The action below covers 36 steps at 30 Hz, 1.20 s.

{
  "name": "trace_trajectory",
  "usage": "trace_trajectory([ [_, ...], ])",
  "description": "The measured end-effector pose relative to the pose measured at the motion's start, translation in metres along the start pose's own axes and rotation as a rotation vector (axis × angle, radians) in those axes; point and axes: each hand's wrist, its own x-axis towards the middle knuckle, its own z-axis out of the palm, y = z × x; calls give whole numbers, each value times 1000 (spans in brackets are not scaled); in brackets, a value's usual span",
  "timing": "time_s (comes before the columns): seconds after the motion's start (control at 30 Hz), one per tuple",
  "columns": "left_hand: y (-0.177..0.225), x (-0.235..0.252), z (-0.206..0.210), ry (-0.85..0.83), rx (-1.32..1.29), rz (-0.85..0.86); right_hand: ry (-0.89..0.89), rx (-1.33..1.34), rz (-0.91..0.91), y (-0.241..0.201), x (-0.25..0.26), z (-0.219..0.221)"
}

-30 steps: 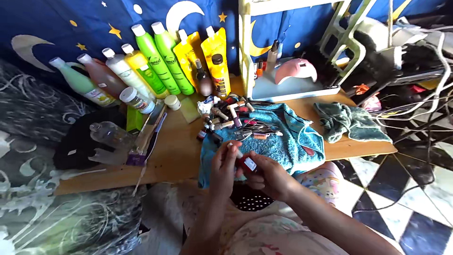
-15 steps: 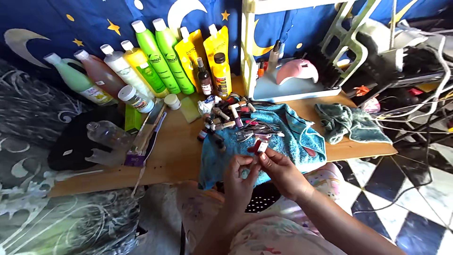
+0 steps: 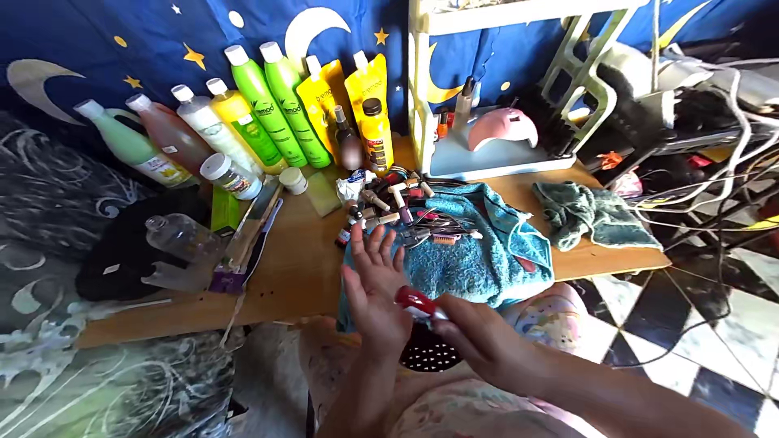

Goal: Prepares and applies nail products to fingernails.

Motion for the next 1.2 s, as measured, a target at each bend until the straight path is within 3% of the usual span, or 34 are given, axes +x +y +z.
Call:
trace_trajectory([
  [0.1, 2, 3, -4, 10, -18, 23, 344, 207, -194, 0, -2, 2],
  [0.23, 7, 5, 4, -122, 205, 128, 40, -162, -107, 17, -12, 22],
  [0.37, 0, 10, -4, -108, 293, 182, 256, 82, -244, 14, -12, 8],
  [0.4, -3, 8, -1, -138, 256, 149, 161, 45, -181, 20, -19, 14],
  [0.47, -4, 5, 6, -295, 129, 27, -271, 20, 85, 23, -19, 14],
  [0.53, 1, 4, 13, -415, -106, -172, -486, 327, 211, 27, -11, 1],
  [0.63, 7, -3, 22, -456, -263, -388, -632, 1158, 390, 32, -18, -16],
  [0.73, 4, 1, 30, -340, -262, -439, -606, 1515, 443, 40, -20, -11],
  [0.8, 5, 4, 30, -202, -143, -419, -462, 1391, 472, 39, -21, -9],
  [0.87, 5, 7, 26, -121, 15, -348, -359, 1063, 467, 39, -17, -14],
  [1.03, 2, 0, 20, -88, 126, -272, -146, 251, 347, 23, -11, -29],
  [1.13, 0, 1, 16, -29, 113, -264, 234, 190, 43, 2, -13, -29],
  [1.2, 0, 0, 17, -20, 113, -265, 340, 173, -75, 0, -18, -8],
])
